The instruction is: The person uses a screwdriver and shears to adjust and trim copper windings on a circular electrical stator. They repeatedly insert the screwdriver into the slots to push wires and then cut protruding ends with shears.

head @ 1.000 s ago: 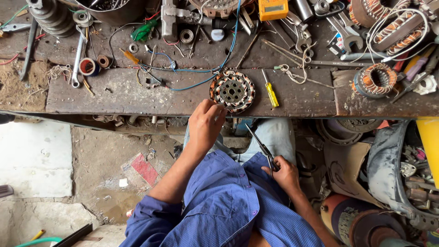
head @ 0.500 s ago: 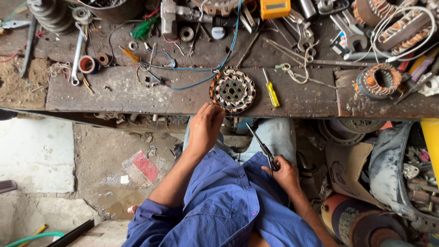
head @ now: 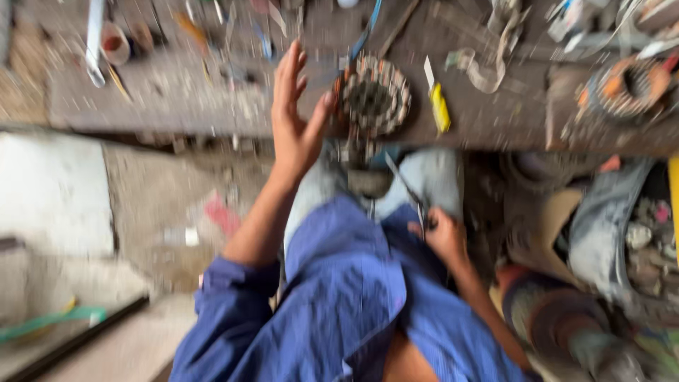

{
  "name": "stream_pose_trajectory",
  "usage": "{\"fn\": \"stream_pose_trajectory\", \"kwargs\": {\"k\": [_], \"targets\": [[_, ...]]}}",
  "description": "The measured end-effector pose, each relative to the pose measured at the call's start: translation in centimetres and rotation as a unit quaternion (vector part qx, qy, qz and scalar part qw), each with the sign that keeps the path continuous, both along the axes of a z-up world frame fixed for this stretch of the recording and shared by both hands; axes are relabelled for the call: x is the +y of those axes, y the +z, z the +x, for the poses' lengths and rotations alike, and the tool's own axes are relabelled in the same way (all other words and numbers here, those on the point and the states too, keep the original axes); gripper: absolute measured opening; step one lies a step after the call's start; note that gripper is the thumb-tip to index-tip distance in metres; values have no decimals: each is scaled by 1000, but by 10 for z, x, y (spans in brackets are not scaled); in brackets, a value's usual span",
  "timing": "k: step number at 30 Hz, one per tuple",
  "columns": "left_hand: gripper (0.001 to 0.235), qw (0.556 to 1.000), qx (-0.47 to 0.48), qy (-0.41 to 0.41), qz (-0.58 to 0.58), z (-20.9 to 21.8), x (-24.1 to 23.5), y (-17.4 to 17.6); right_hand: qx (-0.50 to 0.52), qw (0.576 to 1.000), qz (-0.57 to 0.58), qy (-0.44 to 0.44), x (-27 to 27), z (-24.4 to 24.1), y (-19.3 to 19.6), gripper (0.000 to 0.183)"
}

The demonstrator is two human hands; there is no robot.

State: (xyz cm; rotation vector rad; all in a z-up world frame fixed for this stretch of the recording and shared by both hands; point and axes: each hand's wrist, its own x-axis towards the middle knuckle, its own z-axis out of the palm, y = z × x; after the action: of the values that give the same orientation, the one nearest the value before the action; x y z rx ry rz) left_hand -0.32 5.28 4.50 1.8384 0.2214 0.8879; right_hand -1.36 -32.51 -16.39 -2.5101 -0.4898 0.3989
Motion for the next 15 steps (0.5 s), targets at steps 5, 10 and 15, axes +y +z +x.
{"fn": "stream_pose_trajectory", "kwargs": {"k": [5,10,15], "targets": [[19,993,114,-31,-2,-20,-17,-11,-1,1000,3,-6,3,3,-2,52],[12,991,109,-71,25,-30,-26,-29,5,1000,0,3,10,9,2,52],[10,992,112,-25,54,-26,-37,-33,24,999,31,1,4,1,8,49]]}}
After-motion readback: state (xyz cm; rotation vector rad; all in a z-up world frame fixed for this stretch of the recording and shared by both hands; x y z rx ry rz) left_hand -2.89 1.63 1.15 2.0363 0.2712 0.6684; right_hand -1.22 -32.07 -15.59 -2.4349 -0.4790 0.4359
